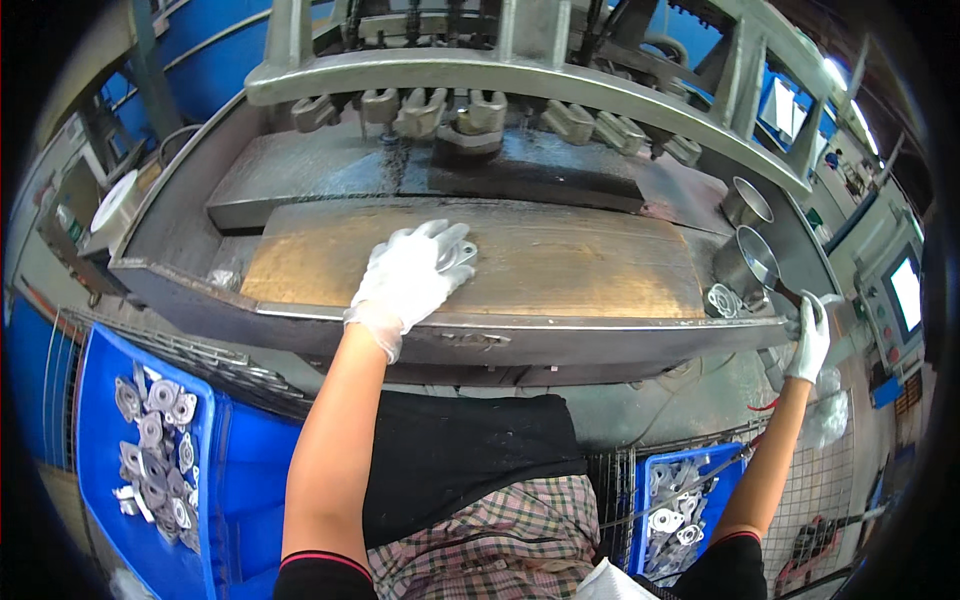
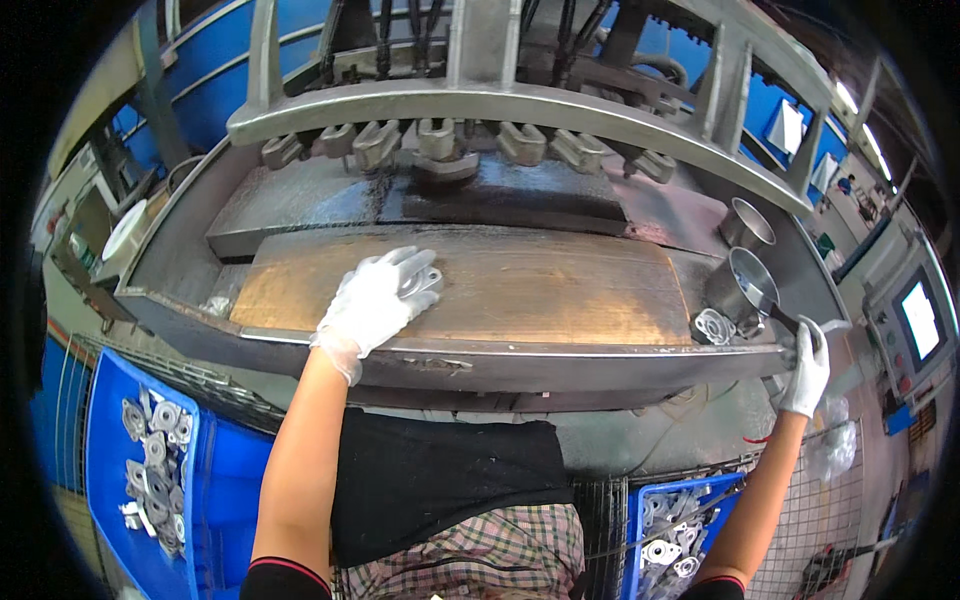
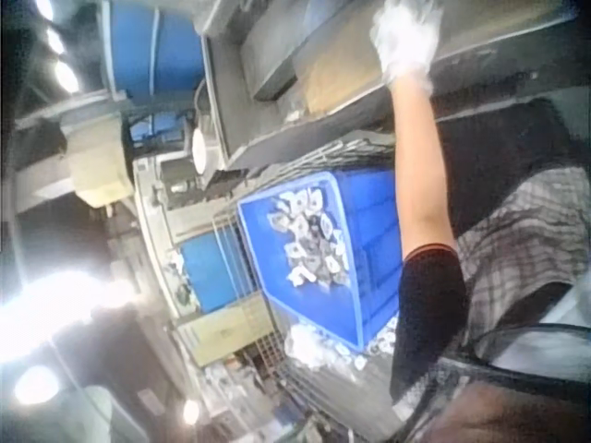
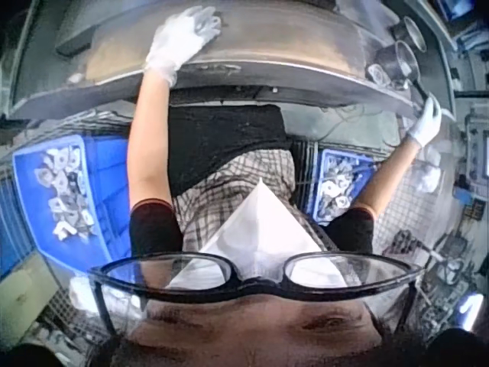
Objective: Manually clean and process metal components using a hand tool and then placing them into a larger fabrication machine for drilling or surfacing.
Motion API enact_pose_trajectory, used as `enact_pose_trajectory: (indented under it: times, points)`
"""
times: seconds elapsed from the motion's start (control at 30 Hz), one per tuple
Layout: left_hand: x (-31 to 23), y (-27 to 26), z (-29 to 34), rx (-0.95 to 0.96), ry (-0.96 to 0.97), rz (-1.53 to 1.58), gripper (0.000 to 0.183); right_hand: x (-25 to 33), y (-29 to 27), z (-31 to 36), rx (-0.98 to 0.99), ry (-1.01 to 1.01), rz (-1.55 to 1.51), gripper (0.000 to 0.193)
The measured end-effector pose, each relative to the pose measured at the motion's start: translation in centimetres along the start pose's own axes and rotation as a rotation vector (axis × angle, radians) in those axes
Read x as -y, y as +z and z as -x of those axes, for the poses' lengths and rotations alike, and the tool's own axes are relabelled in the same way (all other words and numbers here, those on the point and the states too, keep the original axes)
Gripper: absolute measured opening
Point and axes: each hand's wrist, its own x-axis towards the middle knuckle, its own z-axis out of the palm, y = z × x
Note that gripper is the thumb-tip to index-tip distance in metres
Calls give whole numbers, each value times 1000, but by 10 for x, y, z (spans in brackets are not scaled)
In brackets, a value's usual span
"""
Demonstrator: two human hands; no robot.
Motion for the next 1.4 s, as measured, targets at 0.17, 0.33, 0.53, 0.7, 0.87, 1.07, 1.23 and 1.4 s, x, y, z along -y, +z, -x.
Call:
enact_pose_trajectory:
  times: [0.17,0.33,0.53,0.7,0.87,1.07,1.23,1.4]
  points:
    - [-4,-1,-1,38,-13,7,55,7,-16,6,-26,15,12,23]
    - [0,-1,1,24,-19,-1,55,-9,-42,-7,6,60,52,25]
    - [1,4,-1,27,-9,-11,54,16,-22,8,-93,-48,-36,28]
    - [1,3,-1,33,8,-19,54,62,54,32,90,46,-251,35]
    - [3,2,0,1,-3,-10,54,87,150,37,367,225,-539,38]
    - [-2,2,-4,38,-14,-16,53,82,250,19,481,309,-760,42]
    - [-1,2,-4,31,-1,-11,52,84,316,3,357,405,-808,29]
    - [1,4,-4,-2,6,-1,51,108,342,2,419,455,-809,25]
